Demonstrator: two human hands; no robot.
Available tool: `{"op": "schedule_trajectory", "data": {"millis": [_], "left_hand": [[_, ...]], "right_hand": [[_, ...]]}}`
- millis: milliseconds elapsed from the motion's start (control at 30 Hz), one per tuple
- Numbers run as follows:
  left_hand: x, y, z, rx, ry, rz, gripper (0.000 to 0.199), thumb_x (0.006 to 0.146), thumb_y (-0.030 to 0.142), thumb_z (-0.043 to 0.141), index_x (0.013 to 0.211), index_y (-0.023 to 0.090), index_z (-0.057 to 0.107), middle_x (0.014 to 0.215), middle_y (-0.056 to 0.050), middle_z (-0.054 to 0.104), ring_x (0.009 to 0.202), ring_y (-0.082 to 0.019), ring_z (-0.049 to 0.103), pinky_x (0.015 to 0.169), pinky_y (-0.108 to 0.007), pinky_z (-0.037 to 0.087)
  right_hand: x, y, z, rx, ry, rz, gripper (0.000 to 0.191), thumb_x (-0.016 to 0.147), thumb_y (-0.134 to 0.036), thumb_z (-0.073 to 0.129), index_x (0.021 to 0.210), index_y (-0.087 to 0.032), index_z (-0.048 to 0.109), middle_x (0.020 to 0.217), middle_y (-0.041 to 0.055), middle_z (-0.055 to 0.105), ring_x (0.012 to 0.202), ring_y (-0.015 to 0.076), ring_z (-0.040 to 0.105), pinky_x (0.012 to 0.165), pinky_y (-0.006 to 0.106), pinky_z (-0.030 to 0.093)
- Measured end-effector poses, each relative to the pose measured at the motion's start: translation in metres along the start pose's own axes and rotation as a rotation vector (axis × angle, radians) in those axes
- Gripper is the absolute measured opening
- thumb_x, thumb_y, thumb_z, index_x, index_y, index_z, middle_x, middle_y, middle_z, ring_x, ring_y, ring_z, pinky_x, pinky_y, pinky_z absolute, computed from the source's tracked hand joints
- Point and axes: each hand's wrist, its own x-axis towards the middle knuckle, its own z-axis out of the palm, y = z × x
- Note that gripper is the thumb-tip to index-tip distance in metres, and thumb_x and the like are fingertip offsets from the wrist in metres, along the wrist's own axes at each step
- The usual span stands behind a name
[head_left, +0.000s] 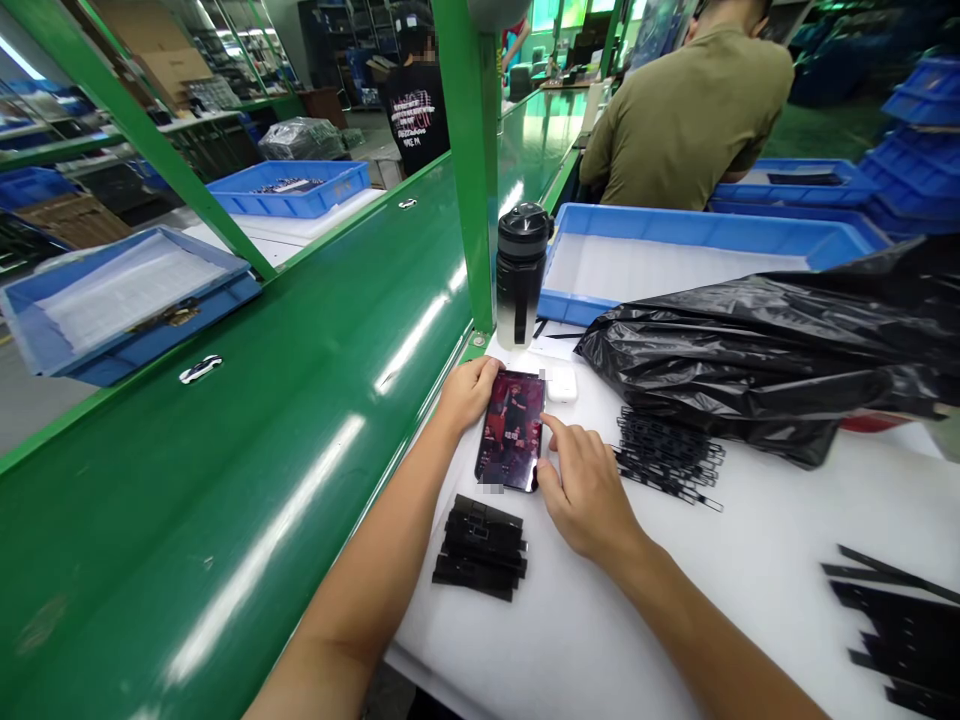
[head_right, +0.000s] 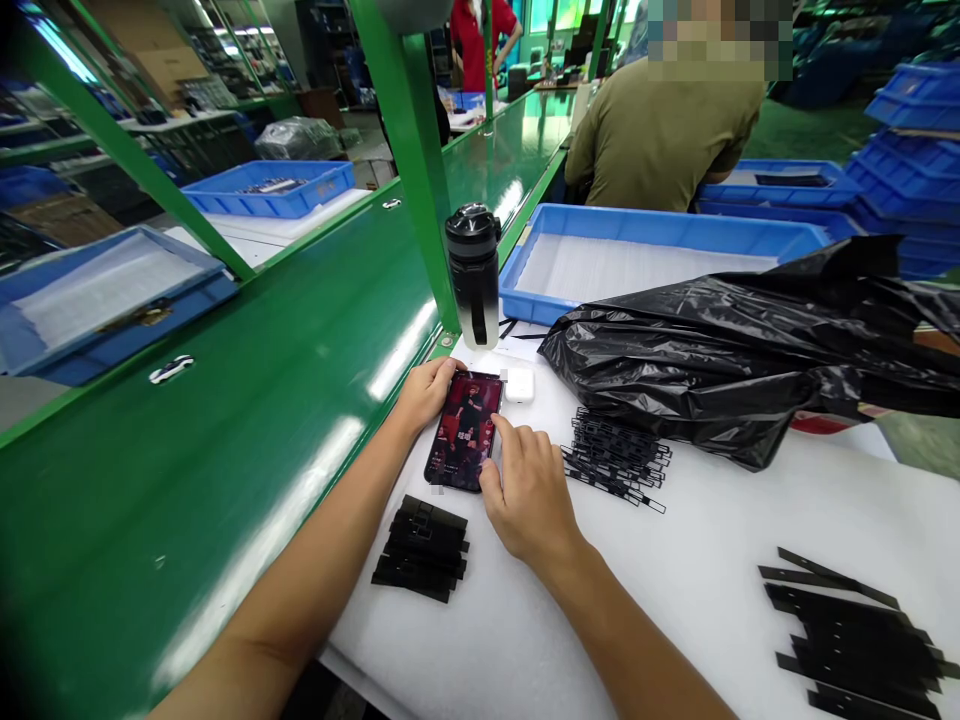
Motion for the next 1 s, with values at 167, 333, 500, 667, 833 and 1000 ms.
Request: {"op": "schedule_trajectory", "data": {"millis": [167, 333, 500, 667, 833, 1000], "left_hand": [[0.0003, -0.0003, -0.0001, -0.007, 0.006, -0.004, 0.041, 0.101, 0.036, 0.036, 0.097, 0.019, 0.074, 0.093, -0.004, 0.075, 0.088, -0.021, 0.066, 0.079, -0.028, 0.046], [-0.0002, 0.0014, -0.0006, -0.007, 0.005, 0.001, 0.04, 0.1, 0.037, 0.037, 0.096, 0.019, 0.073, 0.094, -0.005, 0.074, 0.088, -0.021, 0.066, 0.077, -0.028, 0.046], [-0.0004, 0.0019, 0.0, -0.004, 0.007, 0.0, 0.039, 0.099, 0.038, 0.04, 0.095, 0.019, 0.073, 0.092, -0.005, 0.074, 0.087, -0.022, 0.066, 0.076, -0.027, 0.046], [-0.0001, 0.0007, 0.0, -0.002, 0.01, 0.006, 0.038, 0.099, 0.037, 0.039, 0.095, 0.019, 0.073, 0.093, -0.005, 0.074, 0.087, -0.021, 0.066, 0.076, -0.027, 0.046], [-0.0005, 0.0014, -0.0005, 0.001, 0.007, 0.006, 0.038, 0.099, 0.039, 0.04, 0.093, 0.019, 0.072, 0.088, -0.005, 0.073, 0.084, -0.021, 0.065, 0.073, -0.027, 0.045], [-0.0008, 0.0021, -0.0009, -0.002, 0.006, 0.007, 0.038, 0.099, 0.039, 0.041, 0.092, 0.019, 0.072, 0.087, -0.004, 0.073, 0.082, -0.021, 0.065, 0.073, -0.027, 0.046]], "right_hand": [[0.0002, -0.0001, -0.0002, -0.015, -0.008, 0.005, 0.046, 0.095, -0.027, 0.039, 0.139, -0.018, 0.044, 0.109, 0.0101, 0.06, 0.1, 0.0275, 0.051, 0.088, 0.045, 0.039], [0.0004, 0.0002, -0.0001, -0.015, -0.012, 0.012, 0.047, 0.093, -0.023, 0.039, 0.14, -0.018, 0.044, 0.108, 0.0097, 0.06, 0.097, 0.0268, 0.05, 0.087, 0.044, 0.039], [0.0006, 0.0004, 0.0, -0.029, -0.009, 0.01, 0.048, 0.092, -0.021, 0.04, 0.139, -0.017, 0.044, 0.105, 0.0097, 0.06, 0.096, 0.0268, 0.05, 0.086, 0.043, 0.04], [0.0005, 0.0002, -0.0002, -0.025, -0.01, 0.01, 0.047, 0.092, -0.021, 0.039, 0.139, -0.017, 0.045, 0.104, 0.0103, 0.06, 0.096, 0.0277, 0.05, 0.085, 0.044, 0.039], [0.0004, 0.0005, -0.0001, -0.021, -0.02, 0.013, 0.047, 0.093, -0.022, 0.039, 0.139, -0.017, 0.046, 0.106, 0.0101, 0.06, 0.098, 0.0276, 0.05, 0.087, 0.044, 0.039], [0.0004, 0.0009, 0.0005, -0.029, -0.024, 0.014, 0.047, 0.093, -0.022, 0.039, 0.139, -0.018, 0.045, 0.107, 0.0099, 0.06, 0.1, 0.0277, 0.05, 0.088, 0.044, 0.039]]}}
